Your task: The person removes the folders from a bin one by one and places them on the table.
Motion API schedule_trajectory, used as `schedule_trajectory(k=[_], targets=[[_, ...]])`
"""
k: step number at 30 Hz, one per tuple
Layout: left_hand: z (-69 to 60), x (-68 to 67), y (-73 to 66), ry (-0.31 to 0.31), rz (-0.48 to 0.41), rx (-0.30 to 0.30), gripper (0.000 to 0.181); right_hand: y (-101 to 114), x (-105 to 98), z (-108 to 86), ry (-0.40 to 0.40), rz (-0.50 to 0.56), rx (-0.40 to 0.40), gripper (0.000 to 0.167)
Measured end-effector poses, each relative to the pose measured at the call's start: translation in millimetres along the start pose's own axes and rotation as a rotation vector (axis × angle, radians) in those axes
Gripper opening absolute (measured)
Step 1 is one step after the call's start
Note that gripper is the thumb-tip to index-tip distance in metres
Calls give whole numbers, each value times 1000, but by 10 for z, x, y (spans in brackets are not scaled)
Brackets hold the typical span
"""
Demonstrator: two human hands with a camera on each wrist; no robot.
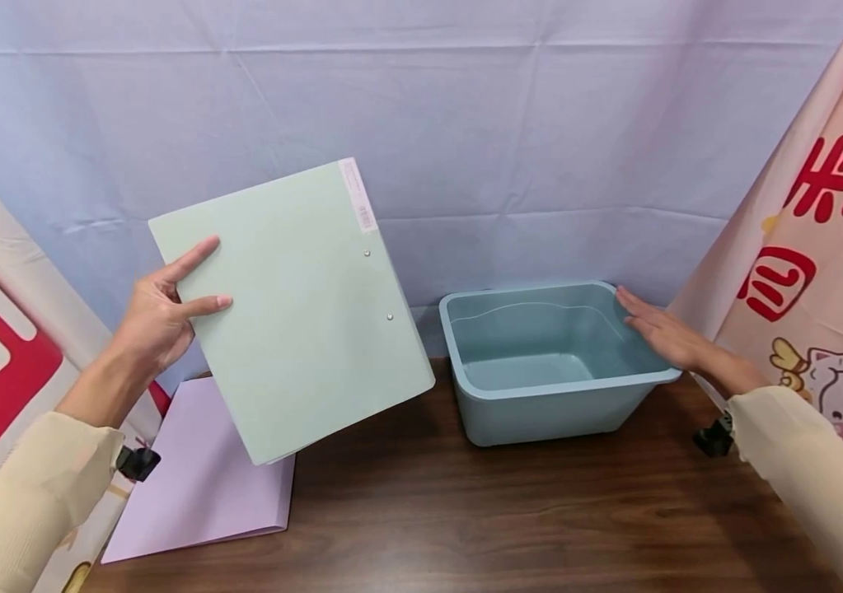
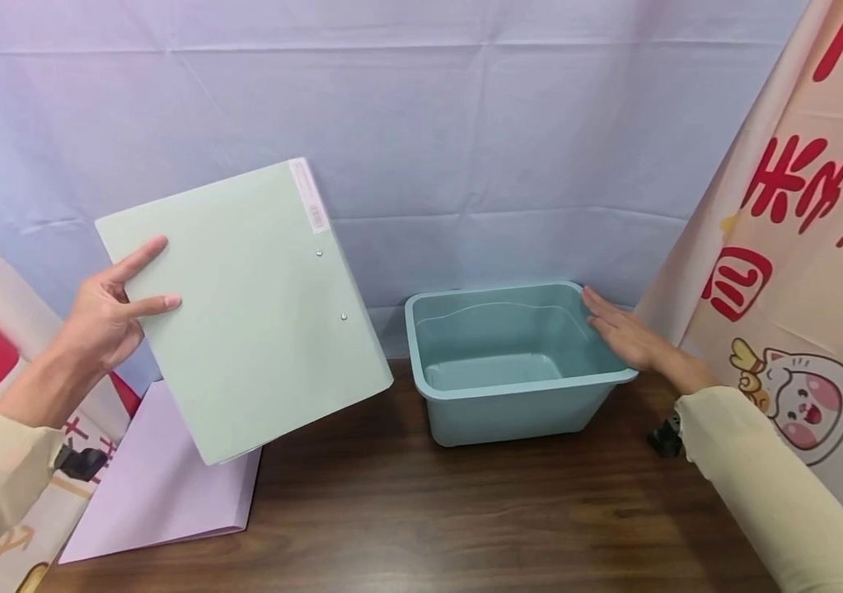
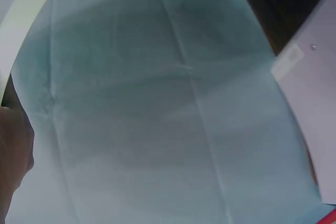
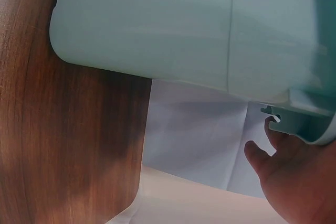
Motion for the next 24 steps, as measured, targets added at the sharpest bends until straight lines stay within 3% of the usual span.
schedule_trajectory(k=[4, 10, 15, 24], targets=[[-9, -65, 194, 8, 53, -66, 83, 3, -13, -11, -4, -15, -3, 60], [-2, -61, 510, 80, 52, -146, 82, -17, -12, -49, -9, -25, 17, 60], [-59, -106, 768, 102, 63, -246, 83, -18, 17, -44, 7, -28, 34, 62], [-128, -136, 1064, 127, -1, -271, 82, -5, 10, -3, 19, -20, 59, 65]])
Point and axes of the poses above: each hand's wrist, its own z-axis towards the middle knuckle, its own x-axis out of the palm, y = z × x, the point moved 9 cm from there along z, towards the middle knuckle, and after that the axes turned 9 degrees about z, right-handed, at the moved point
